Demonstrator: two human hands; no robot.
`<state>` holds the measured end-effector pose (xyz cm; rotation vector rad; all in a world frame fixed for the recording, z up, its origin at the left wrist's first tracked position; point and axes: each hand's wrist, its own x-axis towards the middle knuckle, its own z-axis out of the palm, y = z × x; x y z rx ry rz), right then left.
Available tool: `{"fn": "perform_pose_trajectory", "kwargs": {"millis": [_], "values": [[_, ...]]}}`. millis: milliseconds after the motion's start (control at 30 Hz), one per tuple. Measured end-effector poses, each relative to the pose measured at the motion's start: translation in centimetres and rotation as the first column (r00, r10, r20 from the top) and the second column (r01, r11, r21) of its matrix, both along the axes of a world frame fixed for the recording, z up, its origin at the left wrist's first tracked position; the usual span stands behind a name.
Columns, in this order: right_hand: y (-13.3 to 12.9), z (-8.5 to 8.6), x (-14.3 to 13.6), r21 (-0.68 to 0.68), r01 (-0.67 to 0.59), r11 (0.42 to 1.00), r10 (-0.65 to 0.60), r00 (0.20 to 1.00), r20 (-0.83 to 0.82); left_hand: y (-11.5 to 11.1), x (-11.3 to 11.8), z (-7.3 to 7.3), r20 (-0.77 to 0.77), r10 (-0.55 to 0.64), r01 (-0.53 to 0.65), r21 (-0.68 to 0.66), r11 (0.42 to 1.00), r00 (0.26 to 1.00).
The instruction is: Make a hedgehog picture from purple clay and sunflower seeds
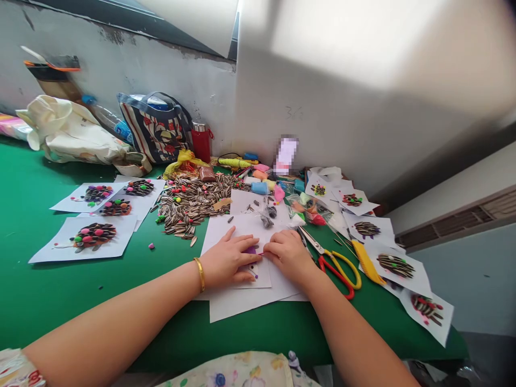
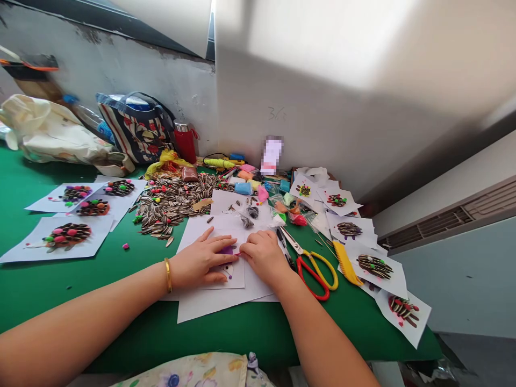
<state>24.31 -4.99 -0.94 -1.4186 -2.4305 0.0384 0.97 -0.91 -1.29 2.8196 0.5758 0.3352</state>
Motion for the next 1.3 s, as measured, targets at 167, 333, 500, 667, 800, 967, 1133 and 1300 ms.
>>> {"fn": "perform_pose_trajectory", "kwargs": {"millis": [167,333,500,667,800,967,1133,1300], "values": [[0.0,-0.1,0.1,-0.001,0.005,1.0,-0.005,1.0,-0.003,0.0,-0.1,-0.2,0.021,0.001,0.0,-0.014,1.0,1.0],[-0.1,0.1,0.1,-0.003,-0.005,1.0,0.005,1.0,0.007,0.0,0.0,-0.1,0.017,0.001,-0.001,-0.025,1.0,1.0],[-0.2,0.5,0.3,0.01,0.05,0.999,-0.05,0.999,-0.007,0.1,-0.1,0.0,0.016,0.003,-0.002,-0.041,0.999,1.0],[-0.7,1.4,1.3,0.007,0.053,0.999,-0.053,0.997,-0.051,0.2,-0.2,0.1,0.028,0.015,-0.012,-0.098,0.995,0.999],[-1.0,1.7,1.3,-0.048,-0.015,0.999,0.013,0.999,-0.051,0.1,-0.1,0.2,0.01,0.021,-0.02,-0.089,0.996,1.0],[-0.9,1.0,0.6,-0.021,-0.046,0.999,0.046,0.999,-0.005,0.1,0.0,0.1,0.014,0.022,-0.021,-0.063,0.998,1.0],[-0.9,0.6,0.1,0.043,-0.043,0.998,0.041,0.998,0.045,0.1,0.0,0.0,0.014,0.021,-0.02,-0.065,0.998,1.0],[-0.8,0.6,0.1,0.065,-0.027,0.998,0.022,0.997,0.075,0.1,0.0,0.1,0.013,0.02,-0.019,-0.063,0.998,1.0]]}}
